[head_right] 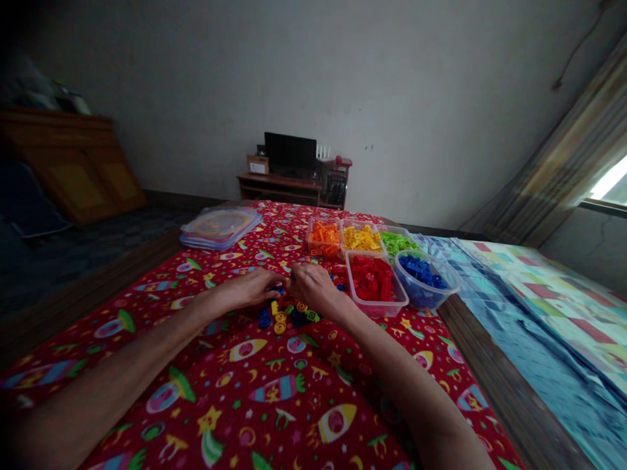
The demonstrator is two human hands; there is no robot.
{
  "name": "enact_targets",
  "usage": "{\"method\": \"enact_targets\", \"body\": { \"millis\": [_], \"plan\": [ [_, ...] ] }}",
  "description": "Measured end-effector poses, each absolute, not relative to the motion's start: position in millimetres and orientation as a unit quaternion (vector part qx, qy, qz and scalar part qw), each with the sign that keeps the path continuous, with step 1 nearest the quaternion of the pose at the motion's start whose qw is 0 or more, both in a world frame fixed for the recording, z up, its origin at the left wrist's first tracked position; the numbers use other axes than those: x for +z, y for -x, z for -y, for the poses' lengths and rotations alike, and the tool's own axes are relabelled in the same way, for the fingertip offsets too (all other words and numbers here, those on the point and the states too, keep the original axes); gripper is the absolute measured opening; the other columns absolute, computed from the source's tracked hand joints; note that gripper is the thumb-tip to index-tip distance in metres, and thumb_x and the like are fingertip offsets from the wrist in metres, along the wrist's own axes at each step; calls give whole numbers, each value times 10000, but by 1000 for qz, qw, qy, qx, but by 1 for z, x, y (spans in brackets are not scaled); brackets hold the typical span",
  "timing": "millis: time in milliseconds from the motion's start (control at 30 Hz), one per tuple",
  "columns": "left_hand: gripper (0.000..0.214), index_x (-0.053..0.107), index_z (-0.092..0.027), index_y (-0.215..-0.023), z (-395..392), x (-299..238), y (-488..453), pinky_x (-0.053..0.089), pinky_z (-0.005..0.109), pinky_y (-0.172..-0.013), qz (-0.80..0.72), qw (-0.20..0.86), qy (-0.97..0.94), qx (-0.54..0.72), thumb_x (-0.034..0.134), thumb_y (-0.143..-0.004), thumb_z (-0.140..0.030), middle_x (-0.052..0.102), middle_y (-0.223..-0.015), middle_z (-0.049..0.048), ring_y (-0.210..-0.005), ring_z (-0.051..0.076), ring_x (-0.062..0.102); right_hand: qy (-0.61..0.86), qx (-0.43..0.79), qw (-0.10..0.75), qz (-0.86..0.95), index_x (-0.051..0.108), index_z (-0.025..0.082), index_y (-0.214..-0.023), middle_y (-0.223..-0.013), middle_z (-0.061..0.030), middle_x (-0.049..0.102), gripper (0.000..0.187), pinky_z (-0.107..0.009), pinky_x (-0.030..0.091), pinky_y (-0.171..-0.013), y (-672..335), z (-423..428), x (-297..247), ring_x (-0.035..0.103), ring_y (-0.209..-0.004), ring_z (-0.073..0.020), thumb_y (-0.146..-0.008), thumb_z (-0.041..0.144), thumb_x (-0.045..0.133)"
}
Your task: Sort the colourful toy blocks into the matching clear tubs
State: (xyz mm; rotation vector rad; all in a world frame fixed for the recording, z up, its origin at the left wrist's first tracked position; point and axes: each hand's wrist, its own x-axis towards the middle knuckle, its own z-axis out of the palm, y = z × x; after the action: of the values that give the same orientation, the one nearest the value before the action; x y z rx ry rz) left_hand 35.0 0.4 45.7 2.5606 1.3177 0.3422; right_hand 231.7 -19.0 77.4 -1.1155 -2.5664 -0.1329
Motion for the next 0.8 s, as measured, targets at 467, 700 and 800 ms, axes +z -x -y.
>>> {"method": "enact_targets", "body": {
  "millis": [467, 700, 800],
  "plan": [
    [371, 569, -166, -953, -8, 54, -45, 472, 268, -591, -497, 365, -698, 364, 671, -672, -385, 668, -726, 12, -667, 181, 634, 415, 49, 231, 879, 623, 148, -1057, -823, -61, 681, 235, -225, 366, -648, -231, 9, 76, 602, -727, -144, -867, 196, 492],
    [509, 539, -167, -999, 6, 62, -53, 501, 280, -711, -459, 534, -566, 429, 758, -601, -396, 682, -796, 13, -737, 167, 664, 322, 123, 259, 902, 593, 139, -1164, -837, -67, 682, 323, -215, 352, -624, -231, 7, 74, 578, -693, -131, -845, 166, 551],
    [525, 548, -168, -1002, 6, 62, -55, 508, 295, -720, -453, 536, -576, 419, 761, -602, -434, 688, -802, 19, -762, 184, 669, 310, 114, 262, 907, 610, 134, -1118, -813, -59, 673, 275, -210, 321, -600, -233, 7, 74, 543, -652, -111, -856, 148, 527]
  ]
}}
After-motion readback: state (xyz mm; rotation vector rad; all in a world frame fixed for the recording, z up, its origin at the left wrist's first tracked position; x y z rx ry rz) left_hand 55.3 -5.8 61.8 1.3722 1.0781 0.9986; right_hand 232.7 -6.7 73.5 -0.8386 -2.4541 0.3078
